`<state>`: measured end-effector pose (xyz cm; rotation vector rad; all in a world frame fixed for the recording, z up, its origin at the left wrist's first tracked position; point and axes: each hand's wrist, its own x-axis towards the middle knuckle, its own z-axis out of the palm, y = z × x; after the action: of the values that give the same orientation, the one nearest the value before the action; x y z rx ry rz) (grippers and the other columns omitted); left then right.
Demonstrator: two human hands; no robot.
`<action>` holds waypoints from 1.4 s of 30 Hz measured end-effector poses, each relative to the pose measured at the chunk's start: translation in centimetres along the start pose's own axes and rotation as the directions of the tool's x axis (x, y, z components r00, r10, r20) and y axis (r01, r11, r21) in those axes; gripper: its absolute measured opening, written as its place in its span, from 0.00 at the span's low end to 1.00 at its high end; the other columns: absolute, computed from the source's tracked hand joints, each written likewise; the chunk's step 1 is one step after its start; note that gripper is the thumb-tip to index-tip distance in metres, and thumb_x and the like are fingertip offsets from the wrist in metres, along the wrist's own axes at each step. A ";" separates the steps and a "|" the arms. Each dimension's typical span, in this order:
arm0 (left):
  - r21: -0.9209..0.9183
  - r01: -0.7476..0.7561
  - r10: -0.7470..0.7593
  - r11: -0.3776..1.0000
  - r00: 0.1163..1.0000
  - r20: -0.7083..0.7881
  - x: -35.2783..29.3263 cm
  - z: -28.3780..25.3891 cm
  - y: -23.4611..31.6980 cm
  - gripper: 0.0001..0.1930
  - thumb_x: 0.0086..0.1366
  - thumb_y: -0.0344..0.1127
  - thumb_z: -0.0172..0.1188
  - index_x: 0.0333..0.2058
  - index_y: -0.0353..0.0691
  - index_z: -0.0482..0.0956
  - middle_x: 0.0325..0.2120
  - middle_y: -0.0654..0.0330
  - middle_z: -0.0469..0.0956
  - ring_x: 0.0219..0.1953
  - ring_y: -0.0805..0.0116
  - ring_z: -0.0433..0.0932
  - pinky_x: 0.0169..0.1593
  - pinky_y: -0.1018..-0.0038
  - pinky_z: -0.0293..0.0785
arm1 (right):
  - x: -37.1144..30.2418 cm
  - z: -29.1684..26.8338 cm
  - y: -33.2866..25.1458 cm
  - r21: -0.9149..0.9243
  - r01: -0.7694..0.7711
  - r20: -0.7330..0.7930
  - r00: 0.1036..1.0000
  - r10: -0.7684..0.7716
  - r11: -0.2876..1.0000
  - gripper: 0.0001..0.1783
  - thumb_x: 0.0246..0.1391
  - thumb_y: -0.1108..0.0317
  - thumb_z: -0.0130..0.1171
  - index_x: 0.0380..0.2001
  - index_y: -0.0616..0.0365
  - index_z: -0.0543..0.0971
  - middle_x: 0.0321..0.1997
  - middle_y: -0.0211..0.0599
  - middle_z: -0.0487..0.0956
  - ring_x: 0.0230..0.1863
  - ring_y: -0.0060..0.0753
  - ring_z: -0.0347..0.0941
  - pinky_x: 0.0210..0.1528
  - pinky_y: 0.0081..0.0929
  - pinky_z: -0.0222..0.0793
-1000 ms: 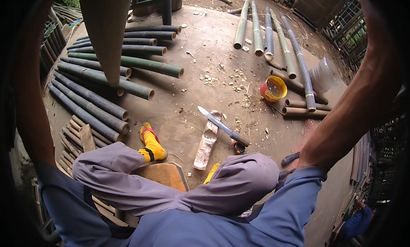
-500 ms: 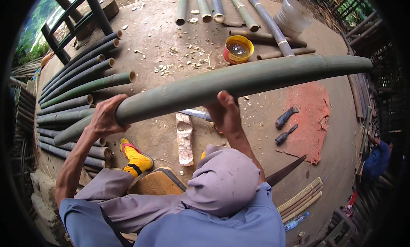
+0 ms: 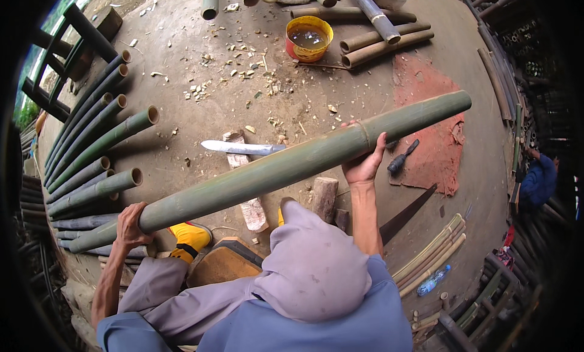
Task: The person shaves the nodes and surface of a long bamboo pole using a large knife, turning the pole over to reach different sides.
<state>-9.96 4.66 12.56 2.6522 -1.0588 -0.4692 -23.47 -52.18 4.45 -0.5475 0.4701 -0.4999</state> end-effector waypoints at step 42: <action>0.184 0.435 -0.455 0.881 0.887 0.081 2.7 7.5 -0.5 0.39 0.34 0.28 0.70 0.53 0.44 0.71 0.47 0.54 0.69 0.54 0.51 0.69 0.60 0.51 0.61 | -0.3 -3.5 9.2 -0.744 0.532 0.482 0.847 0.225 -0.404 0.33 0.44 0.70 0.66 0.58 0.54 0.72 0.55 0.51 0.74 0.56 0.55 0.69 0.57 0.45 0.66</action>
<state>-10.64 2.38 4.99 3.0535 -0.5156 -0.6656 -22.69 -46.47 -3.56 -2.6411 0.1721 -0.0319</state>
